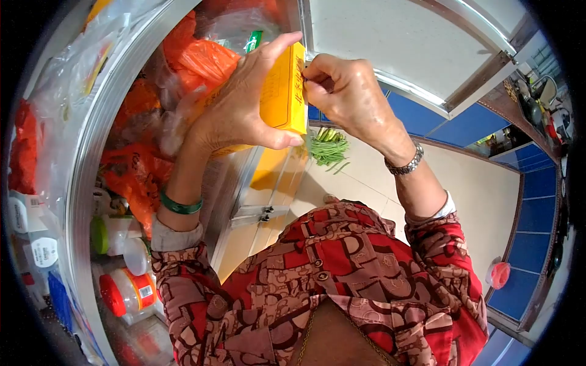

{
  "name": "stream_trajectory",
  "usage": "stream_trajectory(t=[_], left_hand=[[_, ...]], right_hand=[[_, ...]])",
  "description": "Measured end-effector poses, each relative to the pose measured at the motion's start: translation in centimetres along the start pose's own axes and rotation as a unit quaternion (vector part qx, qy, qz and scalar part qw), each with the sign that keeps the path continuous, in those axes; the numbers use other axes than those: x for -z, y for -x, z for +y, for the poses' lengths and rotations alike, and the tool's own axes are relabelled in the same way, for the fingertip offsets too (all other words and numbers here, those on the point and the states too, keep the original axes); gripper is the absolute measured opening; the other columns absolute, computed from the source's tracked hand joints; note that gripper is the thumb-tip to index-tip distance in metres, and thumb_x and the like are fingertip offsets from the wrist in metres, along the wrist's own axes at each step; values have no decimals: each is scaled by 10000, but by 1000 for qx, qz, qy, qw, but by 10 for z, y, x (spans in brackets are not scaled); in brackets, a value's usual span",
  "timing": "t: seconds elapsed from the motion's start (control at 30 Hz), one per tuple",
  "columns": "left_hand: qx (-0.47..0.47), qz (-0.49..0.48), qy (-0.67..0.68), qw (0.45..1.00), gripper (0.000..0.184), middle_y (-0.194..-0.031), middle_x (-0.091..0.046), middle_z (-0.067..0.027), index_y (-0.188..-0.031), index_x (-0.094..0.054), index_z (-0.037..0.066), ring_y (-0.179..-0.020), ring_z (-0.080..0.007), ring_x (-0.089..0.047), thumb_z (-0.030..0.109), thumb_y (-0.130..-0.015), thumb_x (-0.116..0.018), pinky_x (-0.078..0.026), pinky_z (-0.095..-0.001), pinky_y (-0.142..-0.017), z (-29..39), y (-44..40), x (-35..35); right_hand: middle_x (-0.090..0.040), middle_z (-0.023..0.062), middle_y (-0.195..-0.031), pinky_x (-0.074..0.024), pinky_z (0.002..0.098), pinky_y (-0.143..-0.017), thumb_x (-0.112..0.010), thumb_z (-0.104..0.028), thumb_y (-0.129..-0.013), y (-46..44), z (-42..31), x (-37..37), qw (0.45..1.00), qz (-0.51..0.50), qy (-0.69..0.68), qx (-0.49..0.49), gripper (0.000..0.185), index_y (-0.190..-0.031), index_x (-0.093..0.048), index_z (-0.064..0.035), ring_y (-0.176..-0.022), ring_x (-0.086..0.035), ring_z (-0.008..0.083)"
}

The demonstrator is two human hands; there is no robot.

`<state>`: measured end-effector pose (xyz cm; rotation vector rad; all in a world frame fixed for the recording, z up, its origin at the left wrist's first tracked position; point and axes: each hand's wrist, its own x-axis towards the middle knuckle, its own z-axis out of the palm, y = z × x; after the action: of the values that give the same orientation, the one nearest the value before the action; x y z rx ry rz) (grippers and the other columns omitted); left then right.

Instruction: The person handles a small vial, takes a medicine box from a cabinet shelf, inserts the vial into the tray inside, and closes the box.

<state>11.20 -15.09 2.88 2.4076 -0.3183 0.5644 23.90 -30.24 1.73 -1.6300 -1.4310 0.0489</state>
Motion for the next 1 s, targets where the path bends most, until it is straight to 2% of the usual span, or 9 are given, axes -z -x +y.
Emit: stream_trajectory(t=[0.03,0.1,0.23,0.3,0.47,0.6,0.77,0.83,1.0], left_hand=[[4,4,13,1000,1038,-1233,-402,-183,-1365,-243,48,-1150,-337,-396,319,-508,-764,-283,-410,-1002,-1,0,-1],[-15,-4,-11,1000,1041,-1242,-398,-181,-1366,-243,46,-1155,-337,-393,321,-508,-764,-280,-406,-1007,2,-1,0],[-11,-2,-19,1000,1052,-1271,-379,-175,-1372,-238,44,-1176,-327,-381,307,-502,-768,-274,-393,-1020,3,5,-2],[19,0,13,1000,1054,-1282,-370,-171,-1375,-237,48,-1182,-318,-378,301,-501,-769,-279,-390,-1019,8,7,4],[48,21,50,997,1053,-1300,-359,-162,-1379,-237,67,-1201,-293,-365,290,-502,-773,-297,-381,-1011,16,11,12],[52,-17,86,995,1047,-1315,-357,-146,-1383,-244,82,-1226,-284,-344,295,-512,-785,-294,-377,-1018,21,16,14],[101,11,75,992,1016,-1358,-337,-155,-1365,-301,87,-1271,-287,-314,319,-514,-805,-283,-386,-1031,27,37,22],[83,45,-123,988,892,-1331,-401,-169,-1319,-385,72,-1240,-291,-388,243,-548,-799,-334,-381,-1004,37,48,19],[159,199,-229,940,649,-1166,-565,-140,-1207,-512,37,-1123,-283,-520,60,-599,-740,-410,-347,-935,31,82,3]], right_hand=[[-605,104,-644,-497,242,-566,-561,-12,-795,-1,-2,1,1000,0,0,0,93,-848,-579,62,-615,-575,97],[-513,240,-593,-452,347,-509,-547,12,-719,-4,-4,2,998,21,26,44,59,-745,-568,61,-519,-570,335],[-580,205,-629,-464,316,-509,-539,-13,-768,-10,17,-1,999,25,-6,43,83,-783,-582,56,-537,-602,266],[-639,142,-720,-484,274,-520,-547,-88,-842,-7,17,-1,969,1,-239,-59,151,-826,-598,54,-594,-626,188],[-621,126,-913,-530,269,-564,-614,-431,-826,-12,28,-14,947,-1,-308,-91,628,-1242,-404,-10,-776,-619,185],[-587,62,-902,-514,232,-525,-614,-438,-827,-21,23,-31,877,-88,-458,-117,584,-1214,-438,-38,-749,-587,138],[-592,59,-839,-485,216,-479,-620,-395,-838,-33,15,-37,884,-66,-456,-83,447,-1066,-511,-26,-652,-566,97],[-601,68,-823,-477,215,-472,-621,-386,-840,-37,15,-40,877,-44,-472,-76,444,-1058,-513,-15,-597,-568,105],[-604,62,-892,-491,230,-557,-601,-373,-854,-44,7,-42,879,-65,-470,-56,435,-1100,-507,-27,-688,-586,108]])
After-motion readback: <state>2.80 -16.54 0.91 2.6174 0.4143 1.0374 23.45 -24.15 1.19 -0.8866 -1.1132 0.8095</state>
